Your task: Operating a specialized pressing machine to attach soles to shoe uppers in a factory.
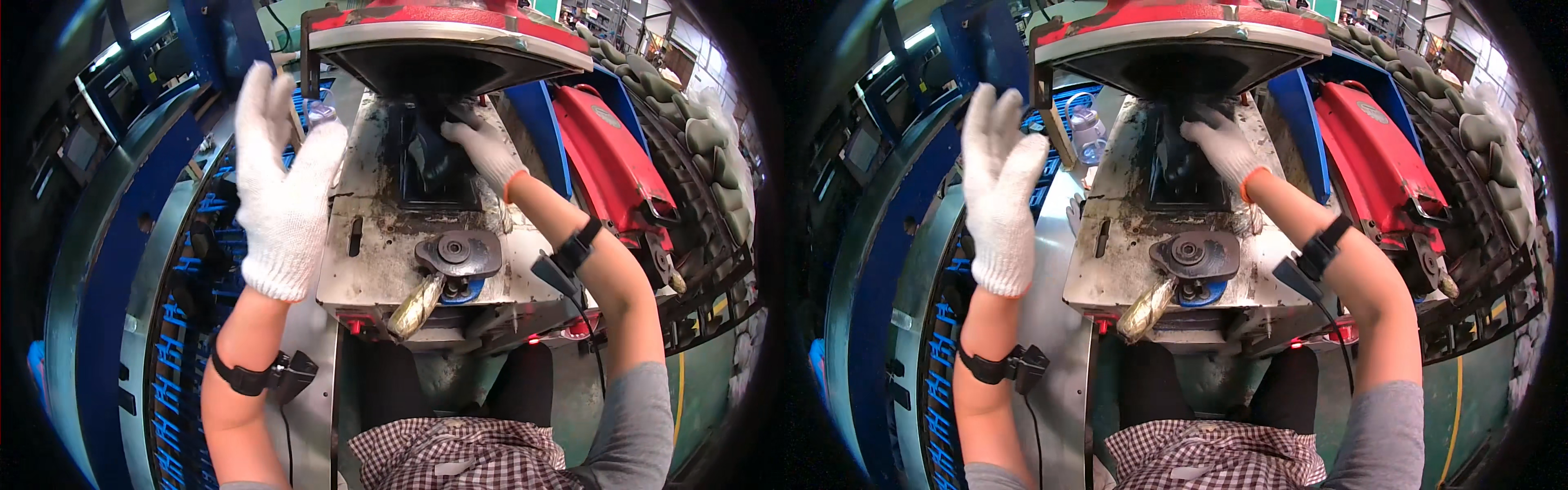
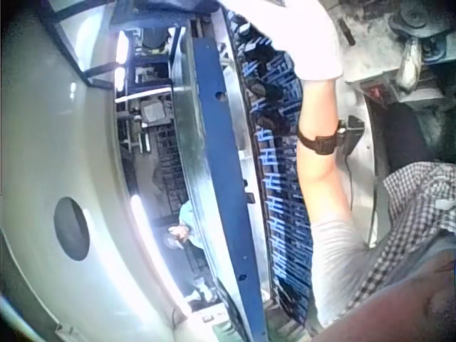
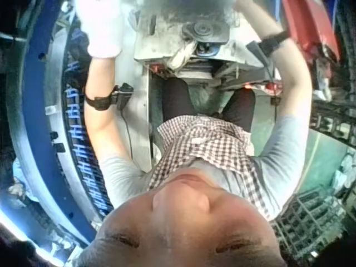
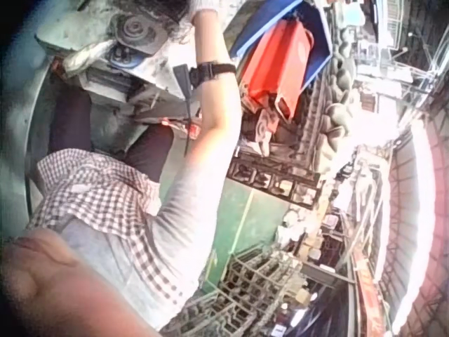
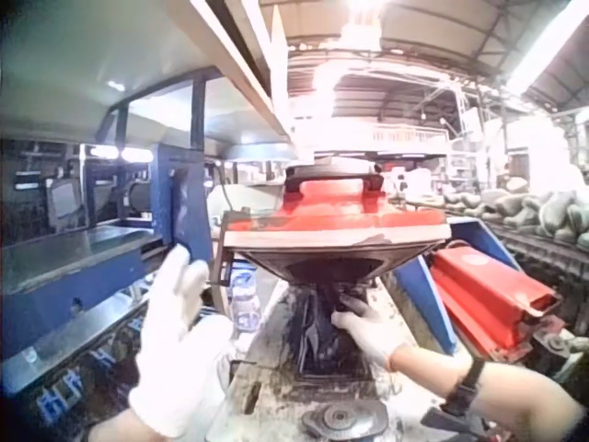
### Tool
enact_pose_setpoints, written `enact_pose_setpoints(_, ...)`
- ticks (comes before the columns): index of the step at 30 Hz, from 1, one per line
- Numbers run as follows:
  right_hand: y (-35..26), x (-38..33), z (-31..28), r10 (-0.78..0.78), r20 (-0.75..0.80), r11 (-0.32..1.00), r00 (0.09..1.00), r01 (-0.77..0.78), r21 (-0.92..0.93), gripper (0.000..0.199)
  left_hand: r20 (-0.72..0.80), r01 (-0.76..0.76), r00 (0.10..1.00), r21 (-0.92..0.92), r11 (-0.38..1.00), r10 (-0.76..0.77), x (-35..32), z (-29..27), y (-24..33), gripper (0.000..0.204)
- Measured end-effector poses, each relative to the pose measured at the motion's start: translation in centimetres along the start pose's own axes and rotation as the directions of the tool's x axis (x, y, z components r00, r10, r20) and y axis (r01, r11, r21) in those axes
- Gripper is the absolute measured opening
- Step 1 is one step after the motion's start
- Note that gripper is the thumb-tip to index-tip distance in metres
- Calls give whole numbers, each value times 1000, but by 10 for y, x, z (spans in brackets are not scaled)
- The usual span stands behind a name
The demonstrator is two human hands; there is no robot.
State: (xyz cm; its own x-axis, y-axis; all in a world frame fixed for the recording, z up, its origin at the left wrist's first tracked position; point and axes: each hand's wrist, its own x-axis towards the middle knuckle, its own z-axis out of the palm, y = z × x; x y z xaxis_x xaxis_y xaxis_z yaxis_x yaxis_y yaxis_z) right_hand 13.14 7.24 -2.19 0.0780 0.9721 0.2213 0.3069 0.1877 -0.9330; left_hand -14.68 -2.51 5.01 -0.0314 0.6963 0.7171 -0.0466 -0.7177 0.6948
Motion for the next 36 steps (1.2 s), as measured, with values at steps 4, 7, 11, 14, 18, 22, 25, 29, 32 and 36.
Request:
enact_pose_setpoints(4, 28, 43, 9, 20, 80, 673, 997, 46, -739, 94, 103, -343, 939, 275, 898, 327, 41, 6, 3, 78)
enact_pose_setpoints(7, -16, 21, 55, 139, 145, 535, 980, 49, -844, 95, 130, -557, 826, 336, 759, 549, 95, 14, -24, 71)
enact_pose_setpoints(11, -19, 13, 37, 208, 137, 521, 969, 9, -853, 96, 144, -326, 945, 512, 795, 294, 102, 53, 28, 72)
enact_pose_setpoints(14, -12, 2, 27, 153, 177, 540, 972, 68, -839, 96, 351, -655, 755, 428, 622, 553, 144, 80, 23, 55)
enact_pose_setpoints(18, -22, -43, -7, -66, 202, 686, 977, 192, -702, 80, 683, -667, 702, 529, 524, 203, 185, 101, 32, 42)
enact_pose_setpoints(22, -33, -123, -37, -344, 119, 796, 932, 356, -489, 35, 825, -833, 551, 534, 146, 127, 196, 113, 25, 35)
enact_pose_setpoints(25, -26, -184, -34, -249, 48, 942, 967, 253, -219, 18, 895, -899, 437, 432, 65, 87, 176, 100, 37, 32)
enact_pose_setpoints(29, 21, -242, -9, -80, 276, 972, 958, 14, 234, 20, 761, -431, 553, 609, 666, -339, 151, 120, 31, 70)
enact_pose_setpoints(32, 20, -255, 21, 106, 567, 834, 817, -383, 396, 42, 690, -206, 423, 704, 679, -587, 116, 124, 18, 60)
enact_pose_setpoints(36, 28, -252, 61, -7, 711, 547, 703, -593, 591, 62, 657, -38, 239, 742, 669, -715, 79, 120, -18, 50)
